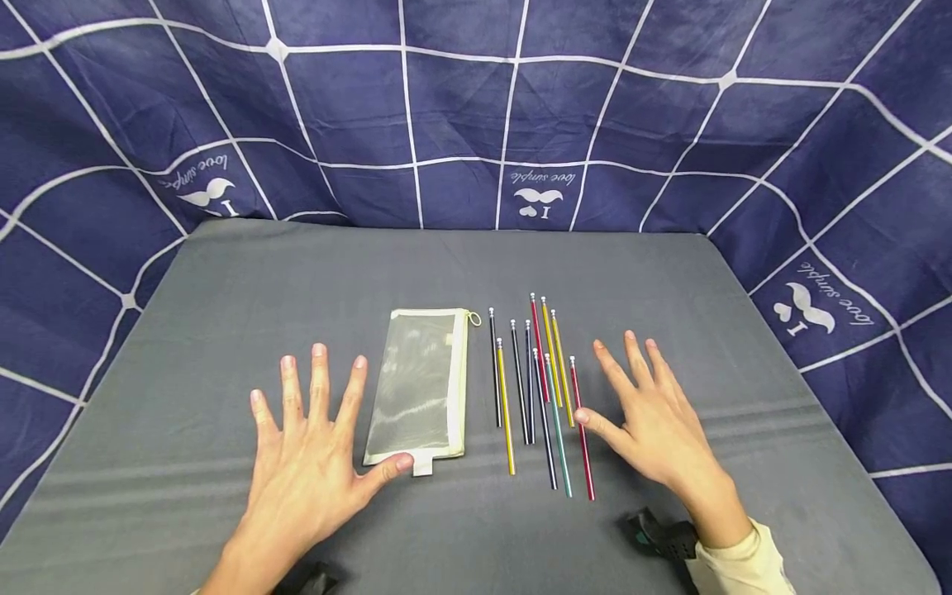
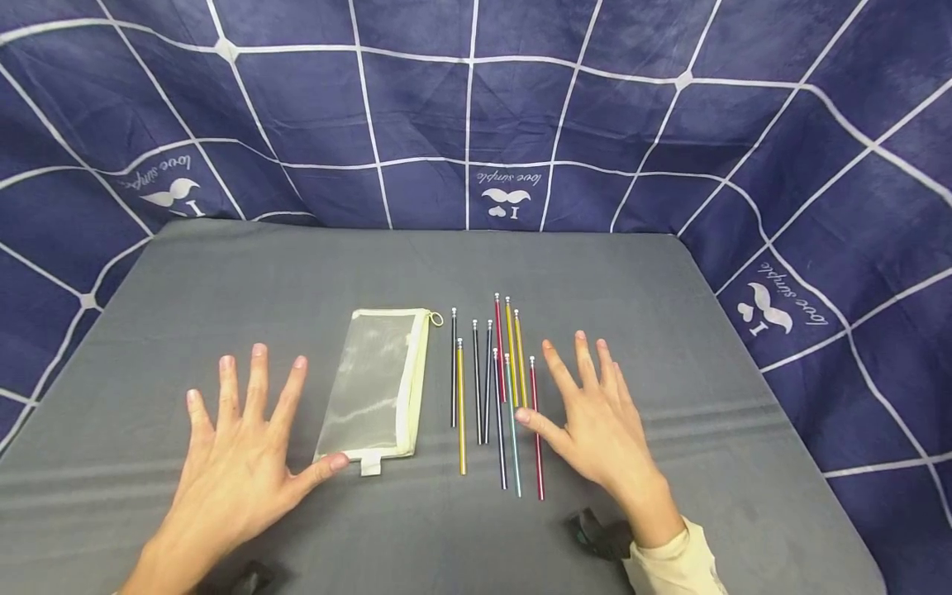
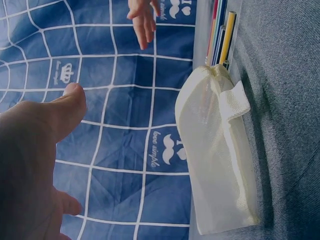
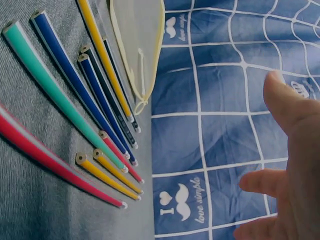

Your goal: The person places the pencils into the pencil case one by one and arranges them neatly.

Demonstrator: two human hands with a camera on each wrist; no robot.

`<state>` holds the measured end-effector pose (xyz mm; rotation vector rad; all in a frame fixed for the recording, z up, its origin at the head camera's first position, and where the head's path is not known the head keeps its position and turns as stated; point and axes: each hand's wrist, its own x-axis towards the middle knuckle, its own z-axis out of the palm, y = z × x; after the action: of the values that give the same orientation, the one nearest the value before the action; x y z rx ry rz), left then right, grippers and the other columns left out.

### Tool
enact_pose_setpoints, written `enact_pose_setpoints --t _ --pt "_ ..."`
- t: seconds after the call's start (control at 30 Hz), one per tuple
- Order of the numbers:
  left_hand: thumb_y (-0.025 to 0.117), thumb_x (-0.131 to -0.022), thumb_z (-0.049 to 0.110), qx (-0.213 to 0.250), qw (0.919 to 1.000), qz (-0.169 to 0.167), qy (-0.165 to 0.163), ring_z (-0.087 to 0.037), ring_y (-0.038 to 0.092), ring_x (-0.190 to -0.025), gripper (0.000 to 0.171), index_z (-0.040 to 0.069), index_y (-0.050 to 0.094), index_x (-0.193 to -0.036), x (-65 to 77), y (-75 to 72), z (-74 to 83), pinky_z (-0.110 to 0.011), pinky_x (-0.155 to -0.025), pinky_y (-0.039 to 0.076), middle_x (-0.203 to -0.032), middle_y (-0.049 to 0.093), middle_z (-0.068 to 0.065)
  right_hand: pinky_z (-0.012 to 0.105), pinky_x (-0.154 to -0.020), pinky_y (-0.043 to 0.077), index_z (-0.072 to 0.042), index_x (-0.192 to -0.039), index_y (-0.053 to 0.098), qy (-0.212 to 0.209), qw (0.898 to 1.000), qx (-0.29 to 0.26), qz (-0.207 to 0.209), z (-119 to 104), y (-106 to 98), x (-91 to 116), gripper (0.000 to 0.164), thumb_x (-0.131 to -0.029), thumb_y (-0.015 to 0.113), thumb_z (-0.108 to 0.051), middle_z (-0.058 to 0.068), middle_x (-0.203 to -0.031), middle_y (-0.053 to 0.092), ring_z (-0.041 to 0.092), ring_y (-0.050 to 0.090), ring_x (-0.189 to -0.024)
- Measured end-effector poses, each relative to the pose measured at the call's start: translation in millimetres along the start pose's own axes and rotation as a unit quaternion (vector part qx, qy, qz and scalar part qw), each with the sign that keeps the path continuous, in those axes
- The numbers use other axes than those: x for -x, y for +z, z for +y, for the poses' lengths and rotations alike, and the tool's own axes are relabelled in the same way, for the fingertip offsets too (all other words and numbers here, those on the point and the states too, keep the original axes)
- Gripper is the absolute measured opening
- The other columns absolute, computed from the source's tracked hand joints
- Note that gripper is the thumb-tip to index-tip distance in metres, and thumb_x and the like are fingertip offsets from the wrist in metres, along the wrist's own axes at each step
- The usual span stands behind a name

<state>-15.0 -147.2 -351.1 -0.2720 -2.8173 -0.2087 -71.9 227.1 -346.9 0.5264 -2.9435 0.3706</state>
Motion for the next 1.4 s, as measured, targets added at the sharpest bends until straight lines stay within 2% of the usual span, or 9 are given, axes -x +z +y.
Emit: enact_pose_setpoints --t 0.23,0.4,0.5,0.57,0.83,1.03,1.23,1.33,1.4 --pt "0.049 -0.076 0.083 0.003 1.0 -0.002 -0.003 -0.054 0.01 -0.143 0.11 0.008 0.03 -0.155 -1.5 1.9 0.7 -0.078 -0.103 0.011 -0.158 0.016 -0.031 0.066 -0.091 0.041 -0.013 -0.149 0.044 0.016 0.998 -0.042 0.047 -1 9 -5 0.075 -0.088 0.067 -0.051 0.023 -0.148 0.039 0.046 0.036 -0.133" --pt "0.049 -0.078 0.082 0.012 0.9999 -0.003 -0.003 -0.053 0.011 -0.144 0.108 0.009 0.029 -0.156 -3.0 2.5 0.8 -0.077 -0.103 0.011 -0.158 0.016 -0.03 0.056 -0.085 0.046 -0.001 -0.134 0.056 0.025 0.99 -0.103 0.089 3 19 -11 0.063 -0.084 0.078 -0.033 0.023 -0.123 0.057 0.041 0.054 -0.107" --pt "0.047 -0.079 0.081 0.019 0.9998 0.001 -0.002 -0.052 0.011 -0.144 0.107 0.01 0.028 -0.156 -3.7 2.5 1.3 -0.077 -0.103 0.012 -0.158 0.016 -0.029 0.05 -0.078 0.052 0.004 -0.124 0.061 0.029 0.987 -0.129 0.095 5 23 -15 0.055 -0.08 0.082 -0.023 0.021 -0.105 0.064 0.035 0.064 -0.089" --pt "0.044 -0.081 0.082 0.024 0.9997 0.004 -0.001 -0.051 0.011 -0.145 0.105 0.011 0.028 -0.156 -4.0 2.2 1.8 -0.076 -0.104 0.013 -0.159 0.016 -0.028 0.046 -0.071 0.055 0.005 -0.119 0.064 0.038 0.986 -0.139 0.086 7 24 -16 0.051 -0.079 0.083 -0.02 0.018 -0.096 0.067 0.03 0.067 -0.079" --pt "0.035 -0.084 0.083 0.045 0.9987 0.024 -0.001 -0.047 0.019 -0.144 0.101 0.011 0.03 -0.156 -5.0 1.5 1.9 -0.072 -0.107 0.014 -0.159 0.02 -0.026 0.037 -0.065 0.054 0.005 -0.109 0.068 0.105 0.98 -0.171 0.014 12 27 -20 0.042 -0.08 0.082 -0.024 0.002 -0.077 0.071 0.016 0.068 -0.069" --pt "0.047 -0.086 0.076 0.068 0.9975 0.02 0.001 -0.044 0.023 -0.144 0.095 0.013 0.03 -0.156 -7.3 1.3 2.0 -0.068 -0.109 0.017 -0.158 0.025 -0.023 0.029 -0.056 0.046 0.001 -0.095 0.071 0.136 0.972 -0.184 -0.049 17 32 -23 0.04 -0.077 0.084 -0.032 -0.005 -0.065 0.068 0.009 0.061 -0.058" --pt "0.057 -0.088 0.065 0.083 0.9965 -0.009 0.001 -0.039 0.027 -0.143 0.089 0.014 0.03 -0.156 -10.2 3.0 3.7 -0.061 -0.113 0.017 -0.157 0.029 -0.019 0.028 -0.049 0.05 -0.001 -0.083 0.069 0.176 0.95 -0.24 -0.097 23 38 -25 0.039 -0.071 0.089 -0.031 -0.003 -0.058 0.066 0.011 0.063 -0.048" --pt "0.055 -0.089 0.065 0.084 0.9964 -0.004 0.003 -0.038 0.029 -0.143 0.087 0.013 0.032 -0.155 -10.6 4.3 4.6 -0.059 -0.114 0.017 -0.157 0.031 -0.019 0.028 -0.046 0.051 -0.002 -0.079 0.069 0.188 0.939 -0.262 -0.119 25 41 -26 0.037 -0.068 0.09 -0.031 -0.002 -0.057 0.066 0.012 0.064 -0.047" --pt "0.054 -0.09 0.064 0.087 0.9962 0.005 0.009 -0.038 0.031 -0.141 0.085 0.012 0.036 -0.153 -11.9 6.0 4.9 -0.059 -0.113 0.019 -0.155 0.034 -0.019 0.027 -0.045 0.049 -0.004 -0.076 0.069 0.192 0.937 -0.26 -0.132 25 42 -26 0.036 -0.067 0.091 -0.031 -0.002 -0.055 0.065 0.012 0.063 -0.046"
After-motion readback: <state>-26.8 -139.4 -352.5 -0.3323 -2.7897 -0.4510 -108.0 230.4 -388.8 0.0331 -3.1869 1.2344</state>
